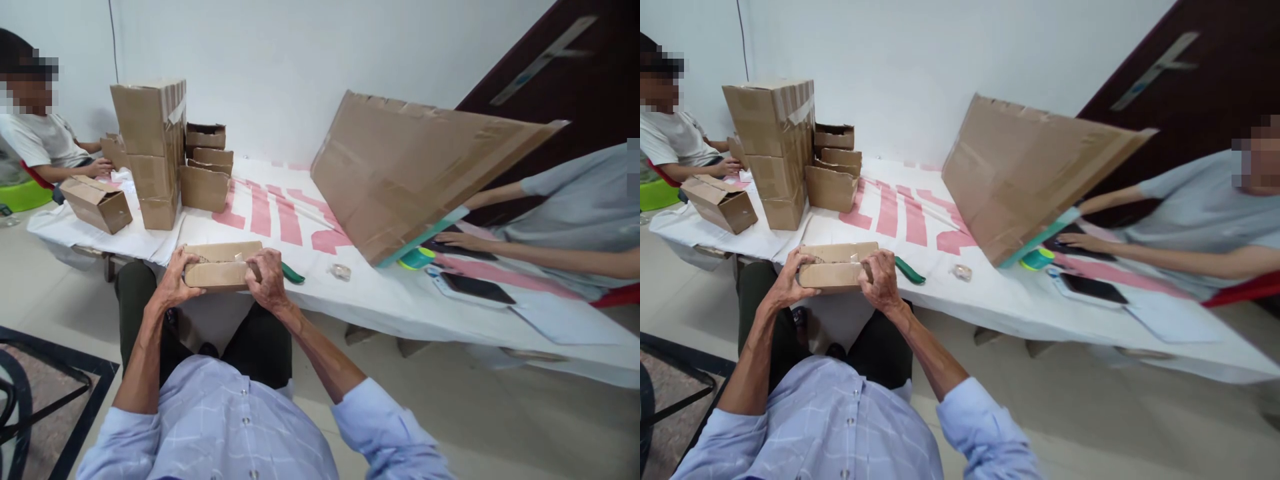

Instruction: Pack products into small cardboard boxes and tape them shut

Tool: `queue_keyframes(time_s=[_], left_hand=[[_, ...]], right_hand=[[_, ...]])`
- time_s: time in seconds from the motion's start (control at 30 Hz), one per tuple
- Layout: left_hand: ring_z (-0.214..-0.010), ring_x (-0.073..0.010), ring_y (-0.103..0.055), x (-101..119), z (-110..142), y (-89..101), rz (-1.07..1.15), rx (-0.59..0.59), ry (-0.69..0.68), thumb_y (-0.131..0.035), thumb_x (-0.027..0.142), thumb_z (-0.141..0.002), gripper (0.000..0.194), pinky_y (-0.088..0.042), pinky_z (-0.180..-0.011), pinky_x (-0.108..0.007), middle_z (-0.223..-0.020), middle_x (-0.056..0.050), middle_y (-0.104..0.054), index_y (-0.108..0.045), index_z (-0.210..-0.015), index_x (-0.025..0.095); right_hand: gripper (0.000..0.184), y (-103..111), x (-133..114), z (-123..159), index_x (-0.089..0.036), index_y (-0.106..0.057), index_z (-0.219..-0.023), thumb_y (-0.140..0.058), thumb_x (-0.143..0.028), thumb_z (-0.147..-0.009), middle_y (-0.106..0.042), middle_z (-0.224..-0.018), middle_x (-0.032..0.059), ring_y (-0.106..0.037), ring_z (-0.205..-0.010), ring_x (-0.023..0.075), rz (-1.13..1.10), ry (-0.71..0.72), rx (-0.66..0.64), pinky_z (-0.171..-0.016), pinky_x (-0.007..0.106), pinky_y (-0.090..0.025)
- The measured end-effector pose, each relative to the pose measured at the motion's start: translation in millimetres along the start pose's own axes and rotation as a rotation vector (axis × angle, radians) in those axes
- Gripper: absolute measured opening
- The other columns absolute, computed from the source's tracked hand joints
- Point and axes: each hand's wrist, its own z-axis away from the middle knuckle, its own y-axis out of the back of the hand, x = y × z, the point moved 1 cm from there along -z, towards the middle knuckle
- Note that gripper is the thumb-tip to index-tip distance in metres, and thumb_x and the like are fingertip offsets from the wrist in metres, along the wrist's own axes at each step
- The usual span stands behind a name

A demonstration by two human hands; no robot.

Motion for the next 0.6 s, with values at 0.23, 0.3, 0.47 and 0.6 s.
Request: queue_keyframes(time_s=[0.23, 0.3, 0.47, 0.6], left_hand=[[-0.165, -0.0422, -0.029, 2, -3, -2.3, -0.083, -0.011, 0.013, -0.097, 0.020, -0.060, 0.067, -0.029, -0.134, -0.061, -0.168, -0.018, -0.032, -0.069, -0.121, 0.022], [-0.164, -0.0422, -0.029, 0, -2, -2.4, -0.082, -0.012, 0.011, -0.098, 0.021, -0.060, 0.063, -0.029, -0.134, -0.061, -0.169, -0.018, -0.032, -0.071, -0.117, 0.020], [-0.164, -0.0430, -0.029, -3, 0, -2.7, -0.091, -0.015, 0.015, -0.100, 0.026, -0.061, 0.059, -0.029, -0.135, -0.061, -0.174, -0.017, -0.027, -0.075, -0.114, 0.019], [-0.164, -0.0449, -0.030, -3, 0, -3.8, -0.098, -0.003, -0.013, -0.101, 0.031, -0.062, 0.061, -0.030, -0.134, -0.062, -0.177, -0.016, -0.025, -0.078, -0.118, 0.020]], right_hand=[[0.020, 3, -11, 3, -0.024, -0.066, -0.101, -0.056, -0.014, -0.086, -0.067, -0.100, 0.0092, -0.060, -0.110, 0.0317, -0.075, 0.012, 0.013, -0.103, 0.053, -0.050], [0.016, 8, -6, 2, -0.024, -0.067, -0.099, -0.056, -0.019, -0.090, -0.067, -0.102, 0.0092, -0.061, -0.107, 0.0307, -0.093, -0.011, 0.038, -0.101, 0.051, -0.050], [0.022, 20, 45, -5, -0.024, -0.068, -0.104, -0.046, -0.029, -0.102, -0.067, -0.106, 0.0102, -0.061, -0.110, 0.0296, 0.034, -0.231, 0.136, -0.102, 0.047, -0.050], [0.023, 19, 92, 9, -0.018, -0.072, -0.109, -0.057, -0.032, -0.099, -0.068, -0.114, 0.0161, -0.057, -0.115, 0.0324, 0.345, -0.480, -0.176, -0.103, 0.046, -0.046]])
